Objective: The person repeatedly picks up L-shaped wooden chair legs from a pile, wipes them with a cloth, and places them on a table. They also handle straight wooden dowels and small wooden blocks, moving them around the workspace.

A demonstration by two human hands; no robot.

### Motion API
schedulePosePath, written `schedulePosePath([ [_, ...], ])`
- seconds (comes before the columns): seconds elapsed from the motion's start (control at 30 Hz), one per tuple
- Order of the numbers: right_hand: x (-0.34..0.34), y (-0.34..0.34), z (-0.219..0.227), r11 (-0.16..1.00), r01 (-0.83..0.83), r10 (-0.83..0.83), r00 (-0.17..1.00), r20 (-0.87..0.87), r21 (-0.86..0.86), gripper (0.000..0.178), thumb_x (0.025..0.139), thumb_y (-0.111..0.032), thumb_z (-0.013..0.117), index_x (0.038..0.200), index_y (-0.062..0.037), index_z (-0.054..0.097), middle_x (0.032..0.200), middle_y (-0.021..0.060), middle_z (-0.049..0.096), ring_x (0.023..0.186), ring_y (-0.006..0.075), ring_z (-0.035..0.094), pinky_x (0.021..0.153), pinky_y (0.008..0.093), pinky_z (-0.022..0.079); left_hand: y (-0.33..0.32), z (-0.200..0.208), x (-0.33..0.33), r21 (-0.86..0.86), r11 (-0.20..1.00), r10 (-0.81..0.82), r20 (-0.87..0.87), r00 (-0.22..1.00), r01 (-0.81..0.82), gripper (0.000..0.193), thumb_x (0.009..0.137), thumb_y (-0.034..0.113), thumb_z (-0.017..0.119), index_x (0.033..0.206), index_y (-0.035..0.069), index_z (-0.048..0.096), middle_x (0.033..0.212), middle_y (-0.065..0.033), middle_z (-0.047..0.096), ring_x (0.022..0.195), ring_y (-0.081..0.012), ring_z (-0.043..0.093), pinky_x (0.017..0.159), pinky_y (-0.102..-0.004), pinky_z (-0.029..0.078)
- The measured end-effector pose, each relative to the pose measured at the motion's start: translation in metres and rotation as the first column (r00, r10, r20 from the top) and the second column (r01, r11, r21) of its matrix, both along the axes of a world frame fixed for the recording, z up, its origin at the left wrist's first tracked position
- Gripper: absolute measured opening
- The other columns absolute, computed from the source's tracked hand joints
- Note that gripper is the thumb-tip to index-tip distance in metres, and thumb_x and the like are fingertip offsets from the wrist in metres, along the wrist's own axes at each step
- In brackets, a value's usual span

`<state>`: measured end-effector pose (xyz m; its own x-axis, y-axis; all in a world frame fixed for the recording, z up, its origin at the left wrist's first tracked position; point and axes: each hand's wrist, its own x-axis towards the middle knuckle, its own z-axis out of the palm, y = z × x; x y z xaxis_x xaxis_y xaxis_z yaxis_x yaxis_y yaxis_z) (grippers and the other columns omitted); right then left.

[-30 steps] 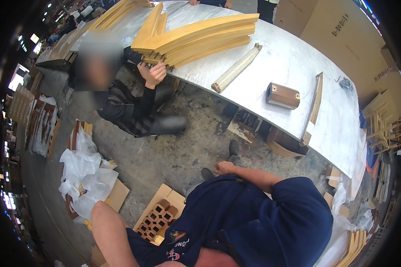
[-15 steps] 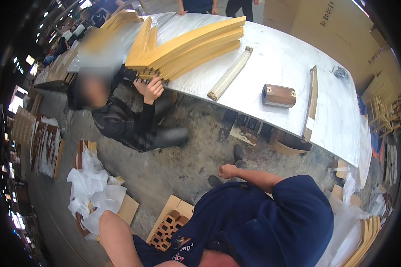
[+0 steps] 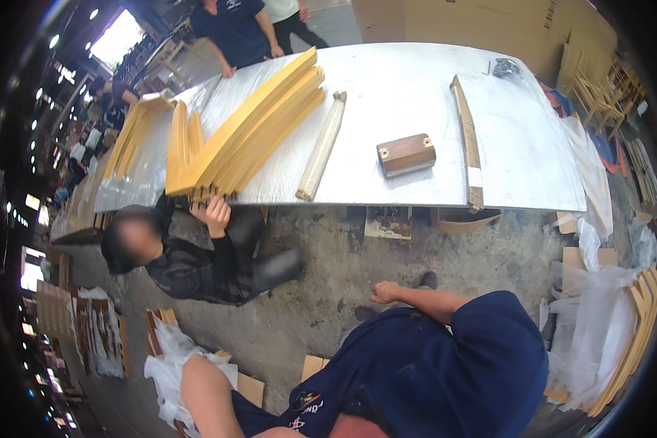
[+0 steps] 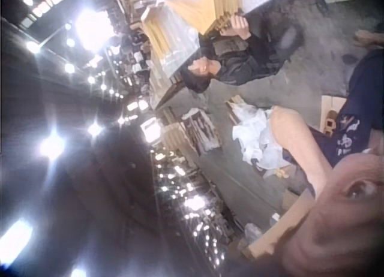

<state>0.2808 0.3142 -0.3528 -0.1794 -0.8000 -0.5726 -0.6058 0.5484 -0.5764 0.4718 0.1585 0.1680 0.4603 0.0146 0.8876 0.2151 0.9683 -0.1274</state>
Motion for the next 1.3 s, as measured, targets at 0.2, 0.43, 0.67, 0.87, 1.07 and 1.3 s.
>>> schedulePosePath([
  [0.2,-0.077,0.053,0.059,0.926,0.254,-0.219,0.964,0.152,-0.279,0.041,0.090,-0.041,0.059,0.104,-0.0035,0.067,0.095,0.0200,0.069,0.091,0.0383,0.066,0.078,0.0461,0.051,0.023,-0.020,-0.072,0.184,0.981,0.092,-0.174,0.980,-0.059,0.045,0.101,0.037,0.030,0.092,0.007,0.063,0.084,-0.0125,0.058,0.079,-0.0280,0.057,0.073,-0.0448,0.048],
  [0.43,-0.159,0.127,0.415,0.313,0.193,-0.055,0.981,0.185,-0.930,0.015,0.090,-0.017,0.067,0.092,-0.0034,0.070,0.089,0.0083,0.067,0.078,0.0256,0.066,0.068,0.0359,0.053,0.103,-0.160,-0.229,0.686,0.728,-0.481,0.501,0.719,0.010,0.014,0.087,0.006,0.053,0.094,-0.001,0.064,0.093,-0.0169,0.065,0.082,-0.0303,0.064,0.077,-0.0389,0.052],
  [0.67,-0.179,0.191,0.498,-0.183,0.047,0.378,0.925,-0.026,-0.982,0.026,0.099,-0.017,0.053,0.076,-0.0040,0.059,0.088,0.0168,0.064,0.075,0.0354,0.065,0.069,0.0496,0.055,0.177,-0.155,-0.332,0.615,0.713,-0.698,0.671,0.250,0.337,0.015,0.080,-0.004,0.067,0.095,-0.002,0.066,0.094,-0.0152,0.067,0.080,-0.0263,0.067,0.071,-0.0314,0.054],
  [0.87,-0.190,0.198,0.505,-0.226,0.025,0.353,0.934,-0.058,-0.974,0.026,0.100,-0.017,0.052,0.079,-0.0039,0.059,0.084,0.0150,0.063,0.074,0.0356,0.064,0.067,0.0489,0.054,0.192,-0.149,-0.369,0.651,0.593,-0.759,0.649,0.059,0.474,0.017,0.080,-0.005,0.066,0.097,-0.003,0.066,0.094,-0.0158,0.067,0.081,-0.0246,0.067,0.072,-0.0306,0.054],
  [1.07,-0.203,0.198,0.516,-0.168,-0.107,0.062,0.991,-0.119,-0.980,0.013,0.091,-0.009,0.065,0.089,0.0029,0.070,0.087,0.0161,0.067,0.075,0.0294,0.067,0.068,0.0410,0.059,0.184,-0.155,-0.372,0.685,0.480,-0.752,0.643,-0.144,0.549,0.017,0.081,-0.006,0.064,0.097,-0.002,0.066,0.093,-0.0160,0.067,0.081,-0.0261,0.067,0.073,-0.0317,0.053],
  [1.3,-0.171,0.191,0.524,-0.434,-0.159,-0.485,0.871,0.081,-0.887,0.005,0.088,-0.002,0.066,0.091,0.0026,0.066,0.088,0.0220,0.068,0.069,0.0296,0.066,0.061,0.0399,0.055,0.161,-0.161,-0.366,0.735,0.428,-0.737,0.620,-0.268,0.525,0.015,0.084,-0.006,0.059,0.097,-0.003,0.066,0.092,-0.0160,0.066,0.079,-0.0247,0.065,0.071,-0.0316,0.052],
])
